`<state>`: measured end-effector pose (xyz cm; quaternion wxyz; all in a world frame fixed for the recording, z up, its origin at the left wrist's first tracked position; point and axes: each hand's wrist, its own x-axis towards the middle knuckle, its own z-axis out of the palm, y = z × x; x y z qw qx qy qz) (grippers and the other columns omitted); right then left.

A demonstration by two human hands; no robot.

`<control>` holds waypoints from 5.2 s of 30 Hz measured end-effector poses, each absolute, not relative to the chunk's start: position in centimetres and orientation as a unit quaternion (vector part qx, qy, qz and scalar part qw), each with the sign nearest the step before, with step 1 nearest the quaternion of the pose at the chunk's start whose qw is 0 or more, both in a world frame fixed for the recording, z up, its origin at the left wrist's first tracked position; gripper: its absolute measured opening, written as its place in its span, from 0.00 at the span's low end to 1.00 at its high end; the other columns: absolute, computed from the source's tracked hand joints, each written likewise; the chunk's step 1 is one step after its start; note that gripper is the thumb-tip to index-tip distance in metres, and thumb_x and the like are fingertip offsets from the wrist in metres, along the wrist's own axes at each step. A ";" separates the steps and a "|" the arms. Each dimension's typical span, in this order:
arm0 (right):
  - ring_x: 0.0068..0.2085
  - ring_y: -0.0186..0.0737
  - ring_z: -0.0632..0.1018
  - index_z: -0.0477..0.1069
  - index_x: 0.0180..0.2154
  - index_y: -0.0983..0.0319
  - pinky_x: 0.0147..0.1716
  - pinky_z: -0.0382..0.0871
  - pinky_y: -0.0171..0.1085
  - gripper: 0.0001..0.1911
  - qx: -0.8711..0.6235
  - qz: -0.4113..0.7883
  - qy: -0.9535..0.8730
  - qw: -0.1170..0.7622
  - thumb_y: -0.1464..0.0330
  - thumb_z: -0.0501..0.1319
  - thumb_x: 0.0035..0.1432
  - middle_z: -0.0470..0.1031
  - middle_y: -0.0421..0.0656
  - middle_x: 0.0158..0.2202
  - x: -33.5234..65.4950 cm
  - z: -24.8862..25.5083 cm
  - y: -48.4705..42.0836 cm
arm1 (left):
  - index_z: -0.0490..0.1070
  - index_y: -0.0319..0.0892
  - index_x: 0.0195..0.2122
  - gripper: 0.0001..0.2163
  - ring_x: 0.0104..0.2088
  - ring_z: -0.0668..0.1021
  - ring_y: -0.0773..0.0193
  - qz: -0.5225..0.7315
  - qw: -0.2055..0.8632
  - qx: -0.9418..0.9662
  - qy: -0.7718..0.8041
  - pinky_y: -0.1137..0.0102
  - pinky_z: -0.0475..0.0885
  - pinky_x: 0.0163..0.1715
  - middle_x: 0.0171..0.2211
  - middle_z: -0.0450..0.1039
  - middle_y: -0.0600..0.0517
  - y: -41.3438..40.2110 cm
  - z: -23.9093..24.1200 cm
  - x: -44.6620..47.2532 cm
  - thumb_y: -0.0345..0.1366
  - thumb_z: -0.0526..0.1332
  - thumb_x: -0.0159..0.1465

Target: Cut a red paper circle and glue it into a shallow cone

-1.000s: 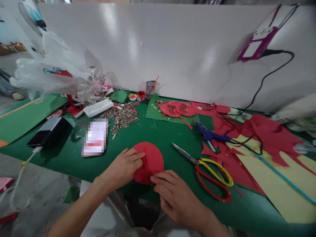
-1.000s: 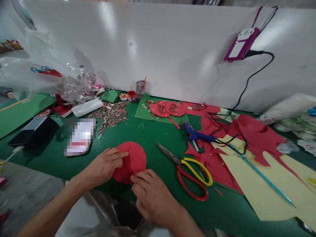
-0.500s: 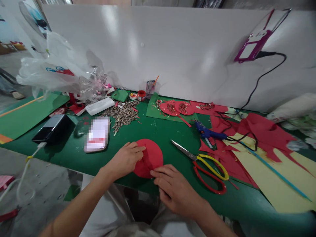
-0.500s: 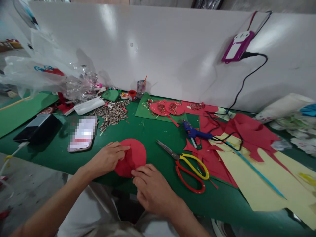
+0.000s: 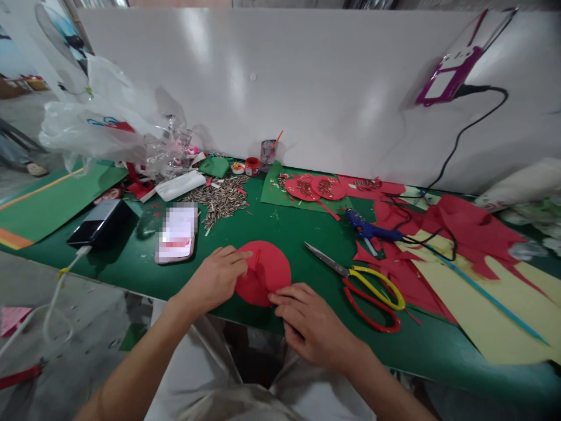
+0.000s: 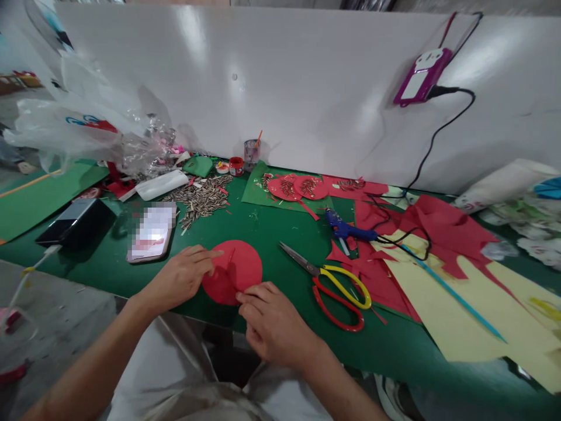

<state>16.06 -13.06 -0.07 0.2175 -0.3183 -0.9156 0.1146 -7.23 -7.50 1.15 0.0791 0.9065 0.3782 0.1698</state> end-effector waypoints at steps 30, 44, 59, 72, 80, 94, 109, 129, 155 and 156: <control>0.46 0.43 0.70 0.68 0.36 0.62 0.44 0.63 0.44 0.12 -0.310 0.109 -0.917 0.226 0.78 0.53 0.48 0.75 0.46 0.44 16.2 0.0 -13.0 | 0.64 0.40 0.26 0.12 0.39 0.70 0.60 0.262 0.070 0.873 0.405 0.64 0.65 0.36 0.42 0.74 0.48 -12.2 -0.3 -8.3 0.22 0.46 0.61; 0.46 0.43 0.70 0.68 0.35 0.63 0.45 0.62 0.44 0.11 -0.306 0.113 -0.917 0.229 0.77 0.54 0.48 0.75 0.46 0.43 16.2 -0.1 -12.9 | 0.69 0.40 0.30 0.11 0.42 0.70 0.58 0.180 0.071 0.905 0.380 0.62 0.65 0.41 0.46 0.73 0.50 -11.2 -1.0 -5.8 0.21 0.50 0.59; 0.46 0.43 0.70 0.68 0.36 0.62 0.45 0.63 0.44 0.12 -0.313 0.107 -0.917 0.223 0.77 0.54 0.48 0.75 0.46 0.43 16.2 0.0 -13.0 | 0.70 0.40 0.32 0.10 0.46 0.69 0.59 0.109 0.058 0.915 0.383 0.59 0.65 0.45 0.51 0.70 0.51 -7.0 0.4 -5.6 0.23 0.51 0.60; 0.45 0.43 0.71 0.69 0.36 0.62 0.45 0.63 0.45 0.12 -0.318 0.108 -0.915 0.222 0.77 0.53 0.50 0.76 0.47 0.42 16.1 0.0 -13.0 | 0.70 0.41 0.36 0.10 0.48 0.68 0.60 0.062 0.046 0.935 0.347 0.61 0.64 0.45 0.52 0.68 0.52 -6.5 1.0 -5.7 0.22 0.53 0.59; 0.45 0.43 0.71 0.69 0.35 0.63 0.44 0.63 0.44 0.11 -0.315 0.114 -0.914 0.230 0.77 0.54 0.48 0.76 0.46 0.42 16.1 -0.1 -13.0 | 0.69 0.40 0.34 0.09 0.47 0.69 0.59 0.067 0.042 0.937 0.340 0.60 0.65 0.44 0.51 0.70 0.52 -6.4 0.9 -5.5 0.23 0.52 0.60; 0.46 0.43 0.71 0.69 0.36 0.62 0.44 0.64 0.44 0.12 -0.310 0.099 -0.915 0.239 0.77 0.53 0.48 0.76 0.47 0.43 16.2 -0.1 -13.0 | 0.65 0.41 0.27 0.12 0.43 0.74 0.63 0.288 0.027 0.847 0.446 0.66 0.69 0.42 0.41 0.75 0.47 -11.6 1.0 -13.3 0.22 0.47 0.59; 0.46 0.42 0.71 0.68 0.36 0.62 0.43 0.64 0.44 0.12 -0.306 0.105 -0.918 0.231 0.78 0.53 0.48 0.75 0.48 0.43 16.1 0.0 -12.9 | 0.63 0.40 0.26 0.11 0.41 0.73 0.63 0.297 0.065 0.865 0.399 0.64 0.68 0.42 0.43 0.74 0.48 -13.1 -0.6 -10.2 0.21 0.48 0.60; 0.44 0.42 0.71 0.67 0.35 0.62 0.42 0.64 0.43 0.13 -0.304 0.100 -0.912 0.256 0.79 0.53 0.47 0.76 0.46 0.41 15.8 0.2 -12.9 | 0.66 0.40 0.27 0.11 0.36 0.71 0.62 0.266 0.035 0.900 0.343 0.65 0.67 0.35 0.40 0.75 0.49 -11.6 -0.1 -7.1 0.21 0.49 0.59; 0.46 0.44 0.71 0.68 0.36 0.62 0.45 0.63 0.46 0.12 -0.313 0.105 -0.916 0.229 0.77 0.54 0.49 0.75 0.46 0.44 16.1 -0.1 -13.1 | 0.66 0.39 0.27 0.10 0.39 0.70 0.60 0.247 0.050 0.892 0.375 0.64 0.66 0.37 0.41 0.75 0.48 -11.9 -0.8 -6.5 0.22 0.50 0.60; 0.46 0.44 0.71 0.68 0.36 0.62 0.45 0.62 0.46 0.12 -0.313 0.103 -0.916 0.229 0.77 0.54 0.49 0.75 0.46 0.43 16.1 -0.1 -13.1 | 0.66 0.39 0.27 0.10 0.39 0.70 0.60 0.248 0.048 0.892 0.374 0.64 0.66 0.37 0.41 0.75 0.48 -11.9 -0.8 -6.5 0.22 0.50 0.60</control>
